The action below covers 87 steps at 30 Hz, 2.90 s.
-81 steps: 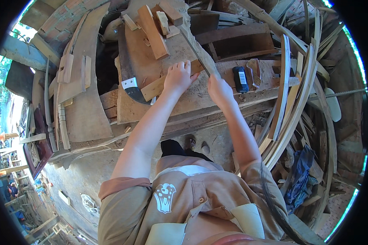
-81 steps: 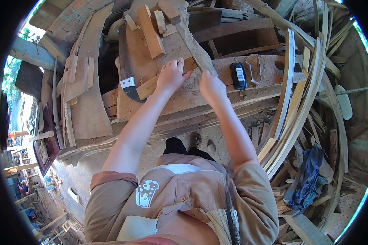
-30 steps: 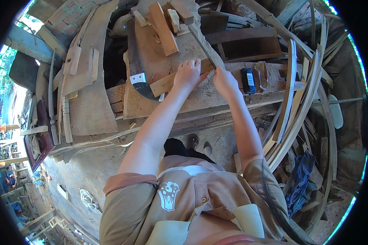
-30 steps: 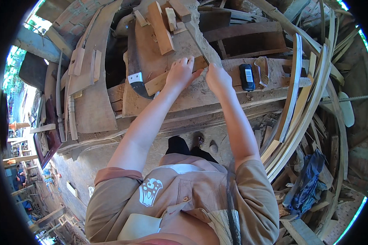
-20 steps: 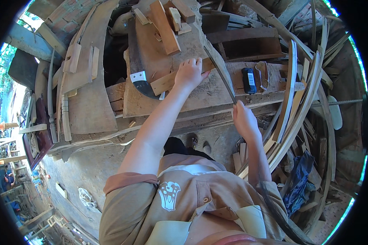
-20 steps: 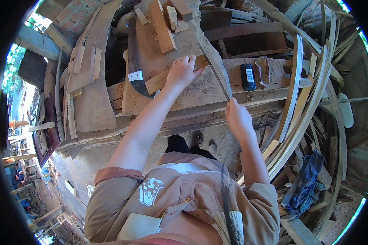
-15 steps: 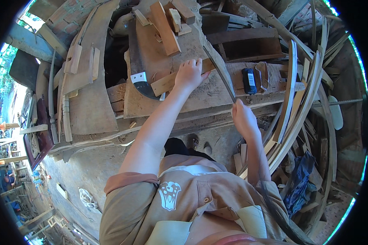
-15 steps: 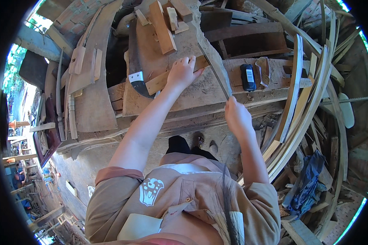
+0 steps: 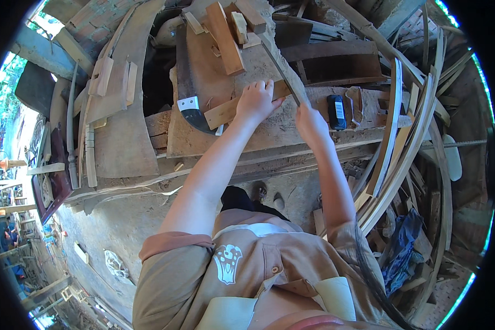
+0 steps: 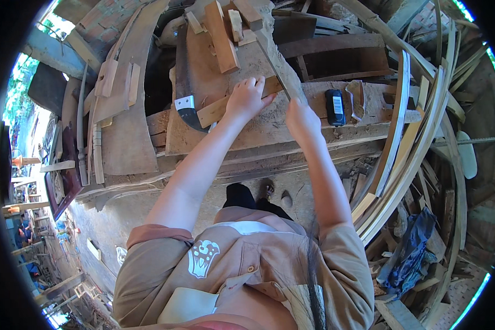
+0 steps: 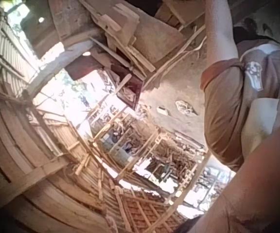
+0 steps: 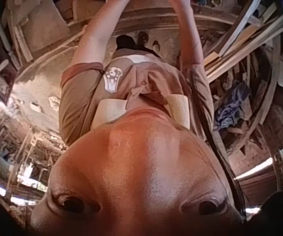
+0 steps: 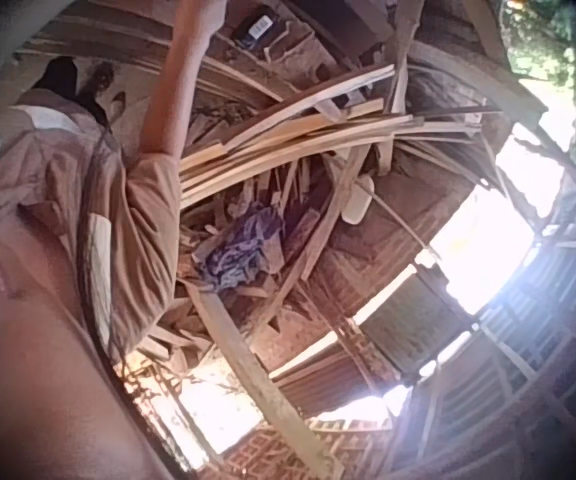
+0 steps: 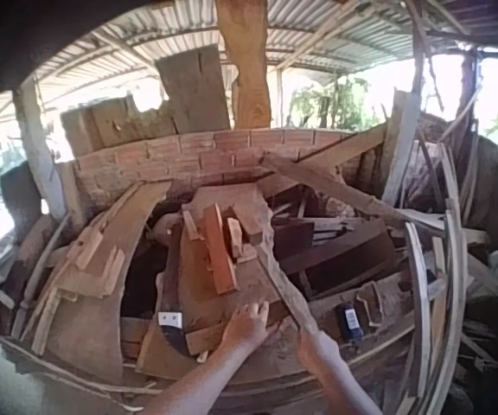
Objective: Shave a piece of wood using a small hand-held blade or chisel tool.
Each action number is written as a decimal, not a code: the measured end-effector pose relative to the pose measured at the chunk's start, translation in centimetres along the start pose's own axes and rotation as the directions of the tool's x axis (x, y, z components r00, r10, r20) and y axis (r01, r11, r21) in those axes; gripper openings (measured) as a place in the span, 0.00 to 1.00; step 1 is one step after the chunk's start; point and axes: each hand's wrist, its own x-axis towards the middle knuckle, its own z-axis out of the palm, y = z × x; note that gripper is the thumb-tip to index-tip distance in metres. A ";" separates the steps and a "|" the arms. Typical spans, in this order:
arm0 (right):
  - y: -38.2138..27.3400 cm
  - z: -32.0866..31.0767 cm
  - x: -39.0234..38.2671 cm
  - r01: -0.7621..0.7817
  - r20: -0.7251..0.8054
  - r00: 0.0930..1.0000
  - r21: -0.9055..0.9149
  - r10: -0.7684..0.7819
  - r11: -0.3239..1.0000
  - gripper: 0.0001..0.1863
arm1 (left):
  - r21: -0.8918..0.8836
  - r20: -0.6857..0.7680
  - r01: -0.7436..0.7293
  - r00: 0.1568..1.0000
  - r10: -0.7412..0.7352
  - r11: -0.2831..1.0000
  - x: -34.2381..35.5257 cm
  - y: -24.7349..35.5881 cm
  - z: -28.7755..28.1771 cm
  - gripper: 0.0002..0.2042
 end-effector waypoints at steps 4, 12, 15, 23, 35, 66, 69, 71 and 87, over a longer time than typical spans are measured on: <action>2.2 -1.2 -5.2 0.025 0.038 0.999 0.010 -0.025 1.000 0.10 | 0.009 -0.003 0.000 1.000 0.000 1.000 0.0 0.1 -0.2 0.27; 2.2 -2.6 -7.9 -0.067 0.112 0.991 -0.017 0.069 0.998 0.11 | 0.058 -0.001 0.004 1.000 -0.004 0.998 -0.2 0.1 0.0 0.29; 1.1 -1.8 -4.4 -0.041 0.090 0.995 -0.016 0.042 0.999 0.12 | 0.050 -0.003 0.010 1.000 -0.010 0.999 -0.2 0.1 -0.1 0.28; -1.2 -0.1 2.5 0.011 0.012 1.000 0.015 -0.011 1.000 0.13 | 0.036 0.040 0.011 0.999 -0.013 0.999 0.1 0.4 -0.2 0.29; 2.7 -2.8 -8.8 -0.069 0.122 0.990 -0.030 0.072 0.997 0.10 | 0.040 0.011 -0.006 1.000 0.005 0.999 0.0 0.1 0.1 0.28; 2.8 -0.9 -6.4 0.003 0.056 0.998 0.022 -0.005 1.000 0.10 | 0.098 0.001 0.009 1.000 -0.009 0.995 0.4 -0.2 0.4 0.28; 3.3 -1.3 -8.2 -0.054 0.086 0.995 0.040 0.051 0.998 0.09 | 0.108 -0.005 0.006 1.000 -0.006 0.994 0.2 -0.3 0.4 0.28; 3.1 -1.8 -8.2 -0.079 0.101 0.992 0.006 0.078 0.997 0.09 | 0.099 -0.011 0.002 1.000 -0.001 0.995 0.4 -0.2 0.4 0.29; 0.6 1.1 1.2 0.058 -0.015 0.998 0.009 -0.058 0.998 0.10 | 0.086 -0.045 -0.001 0.999 0.005 0.996 0.4 0.0 0.4 0.28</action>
